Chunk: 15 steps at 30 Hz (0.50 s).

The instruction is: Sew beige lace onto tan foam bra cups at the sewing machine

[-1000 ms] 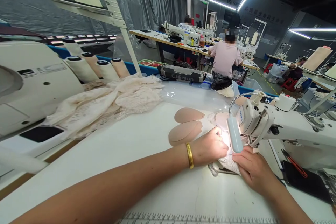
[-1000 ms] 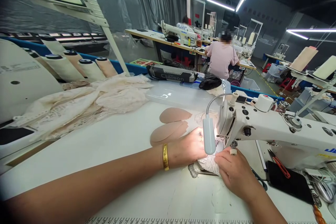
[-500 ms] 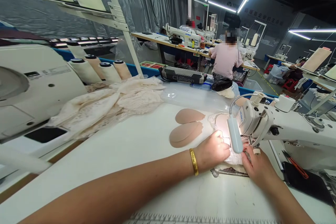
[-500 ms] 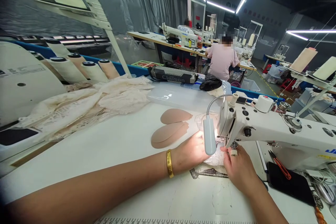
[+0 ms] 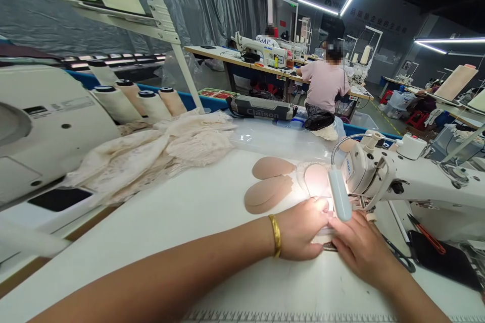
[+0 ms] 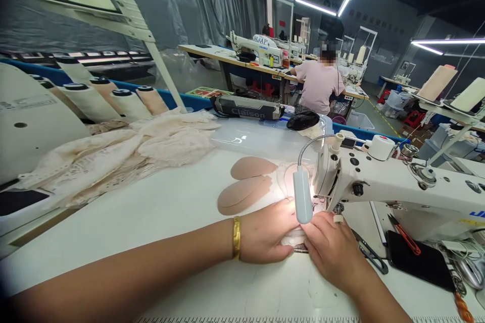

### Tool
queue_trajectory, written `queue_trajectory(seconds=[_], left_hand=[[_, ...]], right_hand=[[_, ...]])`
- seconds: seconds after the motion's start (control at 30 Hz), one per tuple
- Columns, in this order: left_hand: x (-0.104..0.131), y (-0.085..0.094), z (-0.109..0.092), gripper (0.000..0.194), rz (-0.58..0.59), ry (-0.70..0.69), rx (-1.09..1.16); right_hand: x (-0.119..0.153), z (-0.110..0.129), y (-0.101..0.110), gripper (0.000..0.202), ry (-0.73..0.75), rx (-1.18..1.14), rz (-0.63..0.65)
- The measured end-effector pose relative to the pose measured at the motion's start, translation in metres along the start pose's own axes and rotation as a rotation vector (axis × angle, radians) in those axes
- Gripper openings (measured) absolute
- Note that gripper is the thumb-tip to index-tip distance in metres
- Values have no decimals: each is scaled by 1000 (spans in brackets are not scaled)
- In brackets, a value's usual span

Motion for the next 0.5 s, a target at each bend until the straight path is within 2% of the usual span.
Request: queue_trajectory(seconds=[0.1, 0.2, 0.33, 0.5], left_hand=[[7, 4, -2, 23, 54, -26, -5], [8, 4, 0, 22, 58, 15, -105], [3, 1, -2, 7, -30, -15, -164], [2, -6, -2, 15, -110, -62, -232]], right_hand=[[3, -17, -10, 30, -74, 72, 63], [8, -30, -15, 34, -125, 120, 60], [10, -32, -16, 36, -124, 120, 60], [10, -32, -16, 37, -136, 107, 73]])
Point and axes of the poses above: each hand's wrist, its own x-axis away from the middle knuckle, its own y-axis out of the back of the hand, z = x × y, the point moved 6 cm from there along -x, towards the middle knuckle, and after that the axes turned 3 degrees about z, right-handed, at the moved point
